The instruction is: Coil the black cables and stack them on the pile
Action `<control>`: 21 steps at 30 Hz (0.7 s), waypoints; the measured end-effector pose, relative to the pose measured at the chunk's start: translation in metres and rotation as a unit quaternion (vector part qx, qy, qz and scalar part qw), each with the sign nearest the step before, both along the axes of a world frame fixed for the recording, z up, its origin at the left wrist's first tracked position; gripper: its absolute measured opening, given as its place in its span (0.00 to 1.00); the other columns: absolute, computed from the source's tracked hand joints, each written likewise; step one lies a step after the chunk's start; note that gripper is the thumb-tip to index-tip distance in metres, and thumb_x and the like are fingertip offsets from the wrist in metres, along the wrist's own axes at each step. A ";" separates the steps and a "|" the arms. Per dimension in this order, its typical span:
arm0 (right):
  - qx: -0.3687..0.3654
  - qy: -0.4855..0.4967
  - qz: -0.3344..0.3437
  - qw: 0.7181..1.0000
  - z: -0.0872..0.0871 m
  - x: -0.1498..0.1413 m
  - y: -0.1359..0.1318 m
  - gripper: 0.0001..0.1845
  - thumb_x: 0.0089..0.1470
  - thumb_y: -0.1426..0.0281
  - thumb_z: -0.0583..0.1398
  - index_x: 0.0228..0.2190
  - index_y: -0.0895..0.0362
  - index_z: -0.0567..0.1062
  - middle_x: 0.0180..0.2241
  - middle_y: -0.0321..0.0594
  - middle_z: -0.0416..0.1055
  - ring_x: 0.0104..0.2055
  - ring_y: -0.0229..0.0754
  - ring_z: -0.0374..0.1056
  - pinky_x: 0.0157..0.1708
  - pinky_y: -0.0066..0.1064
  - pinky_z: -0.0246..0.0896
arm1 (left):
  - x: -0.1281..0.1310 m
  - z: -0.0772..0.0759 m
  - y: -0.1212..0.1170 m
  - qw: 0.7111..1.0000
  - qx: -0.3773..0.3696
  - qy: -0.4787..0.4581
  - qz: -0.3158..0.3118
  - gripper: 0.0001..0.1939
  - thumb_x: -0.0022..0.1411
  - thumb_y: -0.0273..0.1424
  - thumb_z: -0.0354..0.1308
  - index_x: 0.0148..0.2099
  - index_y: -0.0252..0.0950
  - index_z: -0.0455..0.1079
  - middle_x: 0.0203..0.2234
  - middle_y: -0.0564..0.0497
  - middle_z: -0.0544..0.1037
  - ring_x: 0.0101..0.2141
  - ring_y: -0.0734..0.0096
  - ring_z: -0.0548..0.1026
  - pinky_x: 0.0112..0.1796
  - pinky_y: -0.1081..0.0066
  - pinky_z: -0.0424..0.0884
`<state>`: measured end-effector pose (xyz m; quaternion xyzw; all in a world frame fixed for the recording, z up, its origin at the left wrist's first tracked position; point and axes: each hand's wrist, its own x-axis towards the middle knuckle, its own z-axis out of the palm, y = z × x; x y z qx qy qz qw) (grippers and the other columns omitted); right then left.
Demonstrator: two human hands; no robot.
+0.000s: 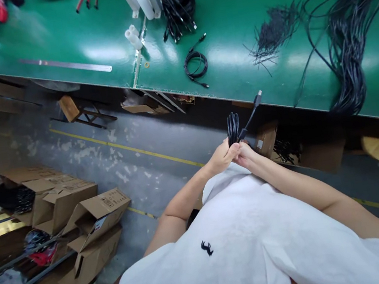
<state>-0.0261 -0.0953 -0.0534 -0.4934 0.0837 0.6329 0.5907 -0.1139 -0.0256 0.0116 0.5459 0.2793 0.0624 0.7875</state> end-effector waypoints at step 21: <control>0.297 -0.657 0.353 0.596 0.040 0.173 -0.016 0.19 0.62 0.71 0.56 0.54 0.56 0.70 0.55 0.50 0.69 0.59 0.50 0.62 0.61 0.50 0.50 | 0.074 0.013 0.020 0.972 -0.067 0.201 -0.105 0.26 0.62 0.56 0.53 0.36 0.36 0.62 0.19 0.60 0.58 0.19 0.80 0.53 0.22 0.74 0.52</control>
